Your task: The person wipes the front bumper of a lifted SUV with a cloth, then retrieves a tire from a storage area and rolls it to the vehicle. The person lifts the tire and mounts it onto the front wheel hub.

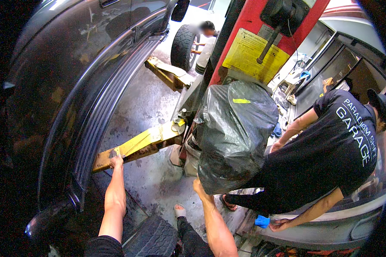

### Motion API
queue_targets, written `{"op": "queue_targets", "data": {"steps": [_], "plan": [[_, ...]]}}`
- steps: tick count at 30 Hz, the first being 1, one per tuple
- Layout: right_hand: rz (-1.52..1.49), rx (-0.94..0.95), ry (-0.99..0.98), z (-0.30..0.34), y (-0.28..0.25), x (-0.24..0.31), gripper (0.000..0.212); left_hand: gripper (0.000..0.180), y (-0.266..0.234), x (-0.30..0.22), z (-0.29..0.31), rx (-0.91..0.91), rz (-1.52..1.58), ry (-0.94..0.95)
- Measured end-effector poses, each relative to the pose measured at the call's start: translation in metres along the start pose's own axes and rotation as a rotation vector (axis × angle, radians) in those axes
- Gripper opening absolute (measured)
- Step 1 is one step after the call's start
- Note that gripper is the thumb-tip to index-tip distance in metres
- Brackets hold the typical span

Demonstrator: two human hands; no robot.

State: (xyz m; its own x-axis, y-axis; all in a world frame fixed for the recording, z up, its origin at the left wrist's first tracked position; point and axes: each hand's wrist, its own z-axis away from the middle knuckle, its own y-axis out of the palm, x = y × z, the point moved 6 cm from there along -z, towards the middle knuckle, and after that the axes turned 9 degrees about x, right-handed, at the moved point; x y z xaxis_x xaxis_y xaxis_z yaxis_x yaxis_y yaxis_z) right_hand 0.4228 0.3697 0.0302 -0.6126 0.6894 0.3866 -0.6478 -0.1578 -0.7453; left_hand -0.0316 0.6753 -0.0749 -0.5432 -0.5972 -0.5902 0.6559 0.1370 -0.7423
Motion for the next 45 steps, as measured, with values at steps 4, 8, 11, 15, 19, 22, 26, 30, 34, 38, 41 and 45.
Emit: {"op": "queue_targets", "data": {"steps": [4,8,11,15,19,22,26,30,34,38,41,45], "plan": [[0.08,-0.121,0.075,0.039,-0.04,0.026,0.061,0.039,0.024,0.014,-0.025,0.075,0.019,0.004],[0.116,0.021,0.09,0.063,-0.072,0.063,0.061,0.038,0.039,0.022,-0.04,0.054,0.212,0.074],[0.057,0.011,0.102,0.064,-0.075,0.065,0.062,0.037,0.041,0.023,-0.039,0.091,0.193,0.02],[1.024,-1.029,-0.332,0.09,-0.076,0.095,0.031,0.037,0.025,0.012,-0.023,-0.03,0.042,0.034],[1.152,-1.044,-0.317,0.082,-0.054,0.083,0.033,0.038,0.024,0.009,-0.019,0.029,-0.013,0.011],[1.116,-1.032,-0.33,0.081,-0.053,0.08,0.034,0.04,0.027,0.011,-0.025,0.053,-0.04,-0.009],[1.264,-1.123,-0.327,0.084,-0.058,0.086,0.035,0.039,0.038,0.017,-0.033,0.203,0.084,-0.059],[1.006,-1.075,-0.353,0.087,-0.076,0.092,0.033,0.041,0.035,0.016,-0.032,0.156,0.063,-0.077],[0.123,-0.11,0.021,0.063,-0.069,0.062,0.062,0.044,0.036,0.011,-0.03,0.181,0.048,0.011],[0.179,-0.108,0.014,0.071,-0.076,0.071,0.061,0.045,0.04,0.012,-0.032,0.18,0.129,0.055],[0.143,-0.101,0.028,0.067,-0.073,0.067,0.062,0.042,0.044,0.016,-0.035,0.128,0.118,0.022],[0.961,-0.943,-0.339,0.093,-0.079,0.1,0.04,0.045,0.048,0.016,-0.039,0.114,0.042,0.027]]}}
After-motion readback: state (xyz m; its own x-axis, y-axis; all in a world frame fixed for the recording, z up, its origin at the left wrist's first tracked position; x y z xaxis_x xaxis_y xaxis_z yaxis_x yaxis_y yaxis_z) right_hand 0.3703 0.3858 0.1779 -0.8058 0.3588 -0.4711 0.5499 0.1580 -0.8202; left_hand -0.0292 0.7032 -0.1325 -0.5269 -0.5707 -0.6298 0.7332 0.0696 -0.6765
